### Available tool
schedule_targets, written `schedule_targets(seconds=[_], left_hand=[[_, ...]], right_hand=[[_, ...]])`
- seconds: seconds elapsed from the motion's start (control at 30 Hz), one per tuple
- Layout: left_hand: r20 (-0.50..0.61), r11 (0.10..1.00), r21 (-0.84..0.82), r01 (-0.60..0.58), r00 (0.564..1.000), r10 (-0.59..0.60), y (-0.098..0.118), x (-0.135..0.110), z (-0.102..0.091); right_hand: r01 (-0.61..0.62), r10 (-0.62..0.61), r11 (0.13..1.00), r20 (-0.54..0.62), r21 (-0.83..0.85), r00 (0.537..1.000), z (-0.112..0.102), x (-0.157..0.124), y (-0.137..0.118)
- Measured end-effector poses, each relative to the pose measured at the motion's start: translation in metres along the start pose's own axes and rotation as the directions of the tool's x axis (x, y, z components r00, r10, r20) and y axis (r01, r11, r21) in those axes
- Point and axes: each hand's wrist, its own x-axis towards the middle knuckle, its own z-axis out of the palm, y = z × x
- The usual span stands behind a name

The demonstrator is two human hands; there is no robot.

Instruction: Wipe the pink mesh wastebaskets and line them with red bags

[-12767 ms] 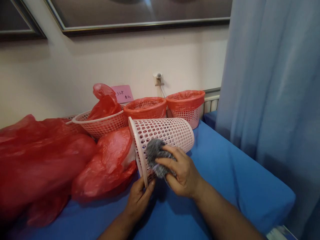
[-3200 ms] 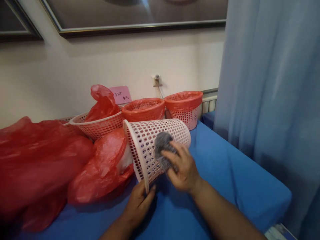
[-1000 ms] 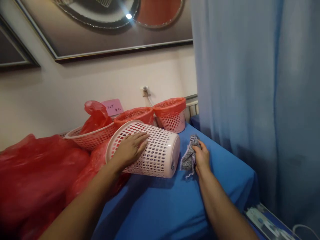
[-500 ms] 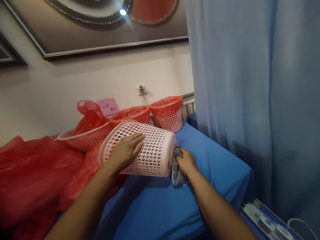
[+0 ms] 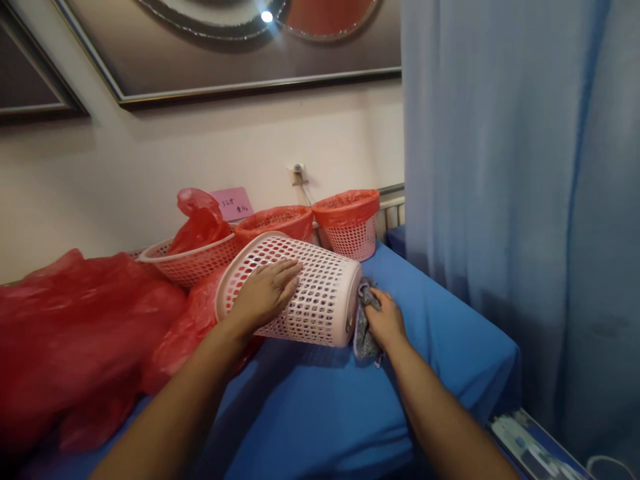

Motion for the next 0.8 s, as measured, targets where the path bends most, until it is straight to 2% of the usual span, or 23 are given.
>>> schedule_targets(seconds=[0.13,0.23,0.33,0.47,0.57,0.63,0.8], left_hand=[[-0.018,1.000,-0.010,-0.005,1.000,0.005,0.000,-0.006,0.000],[-0.070,0.999,-0.034,-0.015,0.997,0.013,0.000,-0.020,0.004],[-0.134,0.996,-0.081,-0.038,0.991,0.027,0.000,-0.043,0.007],[-0.196,0.983,-0.162,-0.085,0.979,0.052,0.001,-0.073,0.007],[-0.233,0.960,-0.240,-0.145,0.968,0.088,0.000,-0.082,0.008],[-0.267,0.937,-0.300,-0.179,0.959,0.097,-0.001,-0.081,0.009],[-0.310,0.869,-0.422,-0.258,0.942,0.129,-0.004,-0.064,0.019]], right_hand=[[0.029,-0.023,0.992,-0.044,0.119,0.999,-0.001,-0.001,-0.013],[-0.083,0.117,0.963,-0.120,0.256,0.986,-0.005,0.000,-0.011],[-0.189,0.305,0.851,-0.169,0.490,0.937,-0.012,0.005,-0.003],[-0.270,0.426,0.646,-0.044,0.714,0.904,-0.017,0.010,-0.002],[-0.358,0.422,0.567,0.113,0.742,0.900,-0.020,0.007,-0.009],[-0.381,0.411,0.572,0.148,0.727,0.900,-0.024,0.002,-0.011],[-0.320,0.397,0.651,0.051,0.688,0.916,-0.043,-0.020,-0.003]])
